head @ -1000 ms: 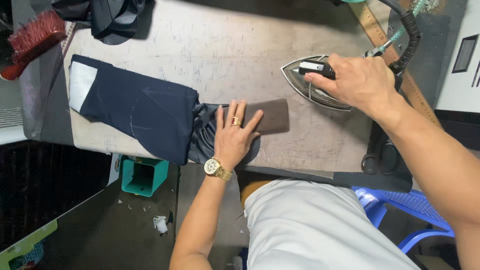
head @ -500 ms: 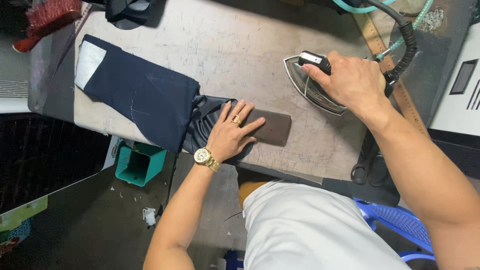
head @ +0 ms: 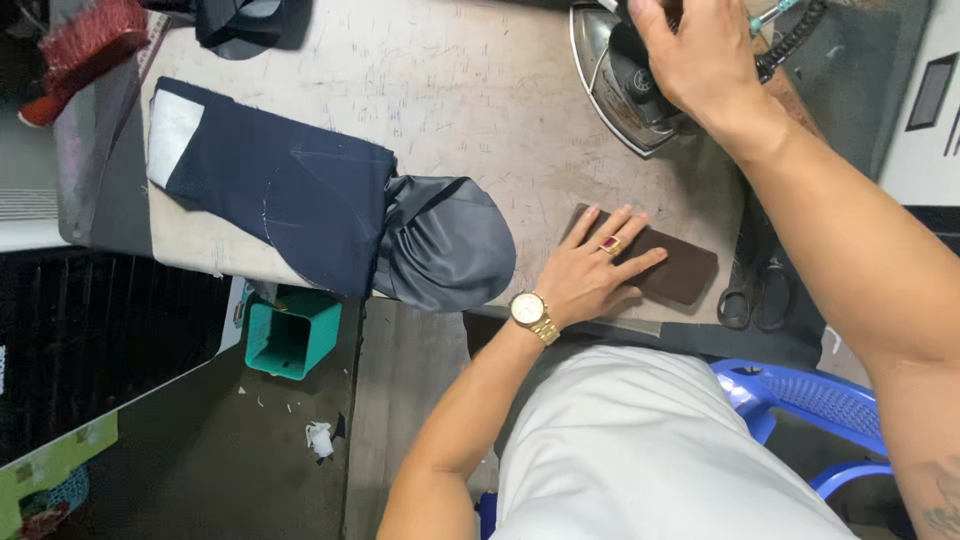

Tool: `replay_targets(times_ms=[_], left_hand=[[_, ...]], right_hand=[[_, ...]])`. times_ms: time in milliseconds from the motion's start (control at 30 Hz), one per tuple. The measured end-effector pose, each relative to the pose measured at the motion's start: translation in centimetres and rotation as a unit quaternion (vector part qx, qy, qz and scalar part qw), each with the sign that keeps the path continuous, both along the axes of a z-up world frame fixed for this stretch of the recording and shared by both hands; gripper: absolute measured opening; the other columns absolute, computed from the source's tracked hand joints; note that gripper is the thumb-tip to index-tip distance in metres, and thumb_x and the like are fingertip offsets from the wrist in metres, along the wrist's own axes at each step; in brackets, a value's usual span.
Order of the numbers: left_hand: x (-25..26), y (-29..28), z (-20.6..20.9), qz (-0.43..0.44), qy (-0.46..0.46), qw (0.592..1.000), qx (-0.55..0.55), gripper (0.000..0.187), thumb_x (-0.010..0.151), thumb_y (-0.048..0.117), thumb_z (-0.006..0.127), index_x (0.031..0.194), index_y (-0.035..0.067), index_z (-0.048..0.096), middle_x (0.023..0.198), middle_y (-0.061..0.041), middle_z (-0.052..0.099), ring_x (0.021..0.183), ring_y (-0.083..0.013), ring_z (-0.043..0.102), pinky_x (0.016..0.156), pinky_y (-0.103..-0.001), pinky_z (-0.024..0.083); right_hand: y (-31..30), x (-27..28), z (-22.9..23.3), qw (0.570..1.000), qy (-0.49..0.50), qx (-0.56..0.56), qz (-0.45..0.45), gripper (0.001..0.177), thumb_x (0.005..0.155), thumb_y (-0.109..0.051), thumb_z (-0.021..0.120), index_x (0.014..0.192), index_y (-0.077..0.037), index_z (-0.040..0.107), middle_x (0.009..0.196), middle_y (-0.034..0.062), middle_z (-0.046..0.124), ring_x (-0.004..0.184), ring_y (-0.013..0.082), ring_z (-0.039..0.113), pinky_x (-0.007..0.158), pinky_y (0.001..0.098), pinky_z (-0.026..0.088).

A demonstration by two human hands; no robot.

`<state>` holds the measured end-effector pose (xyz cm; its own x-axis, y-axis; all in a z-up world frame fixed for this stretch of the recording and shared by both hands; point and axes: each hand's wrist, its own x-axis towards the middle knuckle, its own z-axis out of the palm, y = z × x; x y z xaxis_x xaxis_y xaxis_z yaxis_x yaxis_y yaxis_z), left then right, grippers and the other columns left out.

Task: The person irons pieces of dark fabric on a workbench, uses a wooden block to press the seams, and cuts along a chalk outline with shears.

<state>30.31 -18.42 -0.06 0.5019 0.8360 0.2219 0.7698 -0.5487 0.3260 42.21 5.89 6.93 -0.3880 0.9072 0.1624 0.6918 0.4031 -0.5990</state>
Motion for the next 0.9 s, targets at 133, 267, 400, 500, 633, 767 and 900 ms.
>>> replay_targets(times_ms=[133,267,400,500,633,767,900], left_hand=[[-1.8,-1.8,1.2,0.015,-0.029,0.999,-0.004,0.066,0.097,0.045,0.080,0.151,0.028,0.046,0.160,-0.010,0.045,0.152,-0.0303,0.044,0.127,-0.059,0.032],[-10.6,-3.5,2.5,0.169,-0.126,0.976,0.060,0.023,0.093,0.014,0.074,0.115,0.007,0.072,0.122,-0.018,0.072,0.119,-0.0358,0.068,0.115,-0.064,0.036],[-20.5,-4.2,3.7,0.218,-0.074,0.969,0.087,0.019,0.095,0.005,0.072,0.114,0.006,0.072,0.119,-0.011,0.072,0.118,-0.0314,0.067,0.115,-0.060,0.034],[-25.4,-2.9,3.2,0.224,-0.059,0.967,0.109,0.008,0.096,0.000,0.070,0.100,0.005,0.076,0.105,-0.008,0.073,0.104,-0.0293,0.071,0.111,-0.055,0.038],[-28.1,-0.9,1.2,0.160,-0.029,0.982,0.098,0.023,0.088,0.025,0.081,0.106,0.014,0.073,0.109,-0.005,0.069,0.111,-0.0289,0.066,0.111,-0.057,0.037],[-29.0,1.5,-0.2,0.083,0.015,0.995,0.061,0.033,0.088,0.036,0.081,0.106,0.012,0.069,0.117,-0.011,0.065,0.120,-0.0342,0.061,0.110,-0.064,0.033],[-29.4,4.2,0.1,-0.015,-0.027,0.995,0.097,0.015,0.088,0.017,0.080,0.092,0.010,0.068,0.115,-0.011,0.068,0.117,-0.0351,0.064,0.109,-0.061,0.038]], right_hand=[[-4.5,2.2,3.4,0.967,-0.143,0.135,0.160,0.040,0.106,-0.014,0.073,0.136,0.007,0.058,0.137,0.0349,0.056,0.119,0.0504,0.054,0.097,0.0568,0.043],[-6.2,4.5,1.4,0.896,-0.299,0.271,0.186,0.054,0.086,0.014,0.068,0.137,-0.002,0.064,0.156,0.0409,0.040,0.134,0.0500,0.058,0.111,0.0578,0.050],[-9.0,1.8,1.5,0.893,-0.319,0.302,0.094,0.045,0.086,0.007,0.074,0.128,-0.008,0.074,0.157,0.0302,0.047,0.144,0.0405,0.053,0.124,0.0485,0.044],[-13.8,-4.0,-0.8,0.947,-0.180,0.263,0.040,0.019,0.105,-0.001,0.081,0.118,0.010,0.071,0.152,0.0398,0.055,0.145,0.0506,0.049,0.129,0.0578,0.027],[-22.9,-15.1,-6.7,0.974,0.108,0.176,0.092,0.011,0.097,-0.009,0.069,0.103,0.000,0.071,0.121,0.0245,0.070,0.118,0.0399,0.066,0.108,0.0507,0.049],[-26.2,-19.5,-9.9,0.985,0.054,0.149,0.071,0.027,0.100,-0.018,0.065,0.121,0.000,0.069,0.140,0.0271,0.060,0.135,0.0426,0.055,0.115,0.0534,0.043],[-26.3,-18.5,-11.5,0.984,-0.001,0.177,0.035,0.037,0.100,-0.018,0.065,0.134,-0.003,0.064,0.143,0.0262,0.058,0.136,0.0401,0.054,0.117,0.0516,0.042]])
